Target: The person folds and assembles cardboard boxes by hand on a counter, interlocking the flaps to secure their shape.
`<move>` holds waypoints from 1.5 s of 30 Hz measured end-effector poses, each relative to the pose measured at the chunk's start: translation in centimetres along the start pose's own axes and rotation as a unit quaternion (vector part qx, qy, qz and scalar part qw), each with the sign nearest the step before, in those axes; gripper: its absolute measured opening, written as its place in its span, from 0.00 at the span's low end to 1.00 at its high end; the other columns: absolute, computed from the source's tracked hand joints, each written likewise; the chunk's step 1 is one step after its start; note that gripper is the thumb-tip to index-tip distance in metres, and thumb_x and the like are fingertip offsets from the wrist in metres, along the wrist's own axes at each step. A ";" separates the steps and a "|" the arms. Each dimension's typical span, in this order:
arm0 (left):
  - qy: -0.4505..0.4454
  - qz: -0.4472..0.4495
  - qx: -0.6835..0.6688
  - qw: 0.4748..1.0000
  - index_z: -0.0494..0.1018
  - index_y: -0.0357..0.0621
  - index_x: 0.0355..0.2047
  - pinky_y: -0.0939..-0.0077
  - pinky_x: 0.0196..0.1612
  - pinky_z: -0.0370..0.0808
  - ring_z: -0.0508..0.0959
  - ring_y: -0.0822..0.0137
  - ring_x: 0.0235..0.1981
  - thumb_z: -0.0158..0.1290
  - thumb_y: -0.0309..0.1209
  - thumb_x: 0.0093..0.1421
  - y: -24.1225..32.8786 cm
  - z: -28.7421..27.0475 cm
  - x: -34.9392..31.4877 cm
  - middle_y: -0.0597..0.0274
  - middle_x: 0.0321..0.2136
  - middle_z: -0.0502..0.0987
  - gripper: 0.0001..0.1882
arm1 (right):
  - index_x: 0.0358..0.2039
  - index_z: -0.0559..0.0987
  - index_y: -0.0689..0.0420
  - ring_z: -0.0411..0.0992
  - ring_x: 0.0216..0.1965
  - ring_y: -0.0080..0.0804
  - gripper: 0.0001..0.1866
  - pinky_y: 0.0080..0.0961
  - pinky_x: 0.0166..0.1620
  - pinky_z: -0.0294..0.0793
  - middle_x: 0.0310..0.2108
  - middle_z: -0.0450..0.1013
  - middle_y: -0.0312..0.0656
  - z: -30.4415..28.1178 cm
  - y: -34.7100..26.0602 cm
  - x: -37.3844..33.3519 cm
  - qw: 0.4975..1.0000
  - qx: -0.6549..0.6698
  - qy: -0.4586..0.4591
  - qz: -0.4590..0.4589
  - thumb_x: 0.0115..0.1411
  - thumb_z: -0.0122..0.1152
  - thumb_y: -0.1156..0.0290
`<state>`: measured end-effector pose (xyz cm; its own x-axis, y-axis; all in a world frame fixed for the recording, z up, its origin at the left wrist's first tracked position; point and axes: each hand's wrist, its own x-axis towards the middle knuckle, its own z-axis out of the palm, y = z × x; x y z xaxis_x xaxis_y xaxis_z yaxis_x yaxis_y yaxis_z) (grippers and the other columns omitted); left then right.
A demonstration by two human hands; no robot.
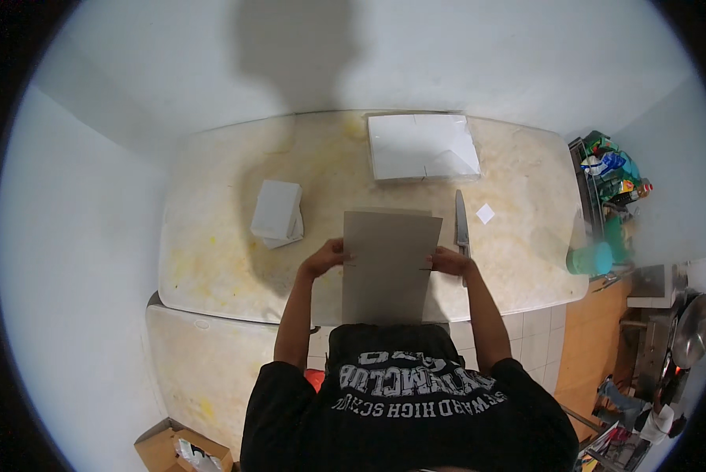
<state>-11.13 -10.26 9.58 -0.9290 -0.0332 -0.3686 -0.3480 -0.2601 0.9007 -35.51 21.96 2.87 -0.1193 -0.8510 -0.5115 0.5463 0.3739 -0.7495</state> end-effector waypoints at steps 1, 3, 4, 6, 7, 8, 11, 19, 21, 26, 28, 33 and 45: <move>0.024 -0.009 -0.006 1.000 0.69 0.34 0.56 0.67 0.50 0.72 0.75 0.65 0.47 0.61 0.35 0.59 -1.6 -0.4 -2.3 0.57 0.50 0.77 0.28 | 0.58 0.70 0.65 0.70 0.54 0.30 0.31 0.31 0.59 0.68 0.53 0.73 0.42 3.7 -0.7 0.5 1.000 -0.018 -0.004 0.013 0.62 0.64 0.56; 0.043 -0.158 -0.006 0.986 0.67 0.36 0.58 0.65 0.51 0.72 0.75 0.64 0.49 0.59 0.34 0.60 -2.5 0.8 -3.5 0.57 0.51 0.76 0.28 | 0.56 0.72 0.65 0.70 0.53 0.31 0.30 0.30 0.59 0.66 0.52 0.74 0.42 5.6 0.3 -0.6 0.996 -0.087 0.026 0.007 0.61 0.64 0.56; 0.047 -0.161 -0.007 0.986 0.67 0.36 0.58 0.65 0.51 0.72 0.75 0.64 0.49 0.59 0.34 0.60 -4.3 0.9 -4.2 0.57 0.51 0.76 0.28 | 0.54 0.74 0.65 0.70 0.53 0.31 0.29 0.29 0.60 0.65 0.50 0.75 0.42 6.9 0.6 -0.9 0.986 -0.159 0.049 -0.003 0.60 0.65 0.55; 0.038 -0.104 -0.190 0.976 0.65 0.38 0.59 0.64 0.51 0.72 0.75 0.63 0.50 0.57 0.33 0.62 -7.8 1.5 -5.2 0.57 0.51 0.75 0.27 | 0.50 0.77 0.65 0.70 0.53 0.32 0.27 0.30 0.59 0.65 0.48 0.76 0.44 9.4 1.3 -1.9 0.985 -0.145 0.095 -0.012 0.59 0.68 0.56; 0.050 -0.089 -0.198 0.975 0.66 0.38 0.59 0.65 0.50 0.72 0.75 0.63 0.50 0.57 0.32 0.63 -8.2 2.6 -5.7 0.57 0.51 0.75 0.26 | 0.50 0.78 0.65 0.71 0.52 0.32 0.26 0.31 0.57 0.67 0.48 0.76 0.44 9.9 1.8 -2.4 0.983 -0.126 0.135 -0.001 0.58 0.68 0.58; 0.047 -0.092 -0.197 0.975 0.66 0.38 0.59 0.65 0.50 0.72 0.75 0.63 0.50 0.57 0.32 0.63 -8.4 3.2 -5.9 0.57 0.51 0.75 0.26 | 0.50 0.78 0.64 0.72 0.50 0.32 0.26 0.31 0.55 0.69 0.48 0.76 0.45 10.2 2.0 -2.7 0.979 -0.106 0.173 0.010 0.57 0.69 0.59; 0.054 -0.115 -0.210 0.969 0.64 0.38 0.60 0.65 0.52 0.72 0.74 0.63 0.50 0.56 0.31 0.64 -7.7 4.0 -6.5 0.57 0.52 0.75 0.26 | 0.50 0.77 0.65 0.74 0.47 0.32 0.26 0.32 0.51 0.72 0.47 0.76 0.45 10.1 2.4 -3.4 0.973 -0.109 0.201 -0.029 0.56 0.71 0.62; 0.050 0.018 -0.081 0.995 0.66 0.40 0.60 0.67 0.53 0.72 0.74 0.67 0.50 0.56 0.31 0.64 -1.6 2.8 -3.9 0.61 0.50 0.76 0.25 | 0.55 0.71 0.64 0.74 0.46 0.33 0.31 0.32 0.49 0.75 0.48 0.75 0.43 10.5 -3.9 -3.6 0.977 0.039 0.185 -0.099 0.56 0.71 0.62; 0.031 0.041 -0.025 0.998 0.65 0.38 0.61 0.67 0.54 0.72 0.74 0.66 0.51 0.57 0.32 0.63 -0.2 2.0 -3.3 0.59 0.51 0.75 0.27 | 0.56 0.70 0.64 0.74 0.46 0.33 0.31 0.32 0.48 0.75 0.48 0.74 0.42 10.6 -5.1 -3.6 0.975 0.035 0.178 -0.128 0.56 0.70 0.62; 0.120 0.031 0.300 0.946 0.63 0.36 0.61 0.61 0.53 0.73 0.75 0.60 0.51 0.62 0.39 0.59 5.8 1.3 -3.0 0.52 0.52 0.75 0.35 | 0.57 0.69 0.61 0.74 0.46 0.34 0.32 0.36 0.46 0.77 0.47 0.73 0.43 9.5 -5.9 -3.8 0.955 0.131 0.209 -0.164 0.58 0.68 0.59; 0.138 0.068 0.289 0.945 0.64 0.37 0.59 0.60 0.51 0.74 0.76 0.58 0.51 0.64 0.40 0.56 6.3 0.3 -2.6 0.50 0.51 0.76 0.36 | 0.58 0.68 0.60 0.74 0.46 0.36 0.31 0.38 0.45 0.77 0.48 0.73 0.44 9.6 -5.4 -3.1 0.957 0.125 0.215 -0.152 0.59 0.67 0.59; 0.457 0.227 0.422 0.749 0.69 0.47 0.54 0.58 0.48 0.72 0.76 0.54 0.46 0.60 0.28 0.55 5.8 2.7 -0.9 0.61 0.47 0.77 0.25 | 0.60 0.65 0.57 0.73 0.46 0.41 0.29 0.40 0.41 0.81 0.51 0.69 0.46 11.7 -1.2 -2.1 0.908 0.270 0.282 -0.155 0.63 0.63 0.61; 0.226 0.057 0.522 0.820 0.70 0.53 0.55 0.51 0.59 0.66 0.67 0.52 0.60 0.60 0.33 0.55 -6.4 6.8 -3.9 0.58 0.56 0.70 0.26 | 0.48 0.74 0.62 0.77 0.40 0.44 0.19 0.44 0.44 0.81 0.42 0.76 0.46 13.3 6.4 -3.7 0.958 0.112 0.231 0.131 0.66 0.56 0.59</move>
<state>-6.10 -1.87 6.84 -0.9035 -0.4160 -0.1034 -0.3997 0.7303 0.5540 -20.56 22.62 5.52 -0.2793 -0.4659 -0.8396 0.7657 0.4196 -0.4875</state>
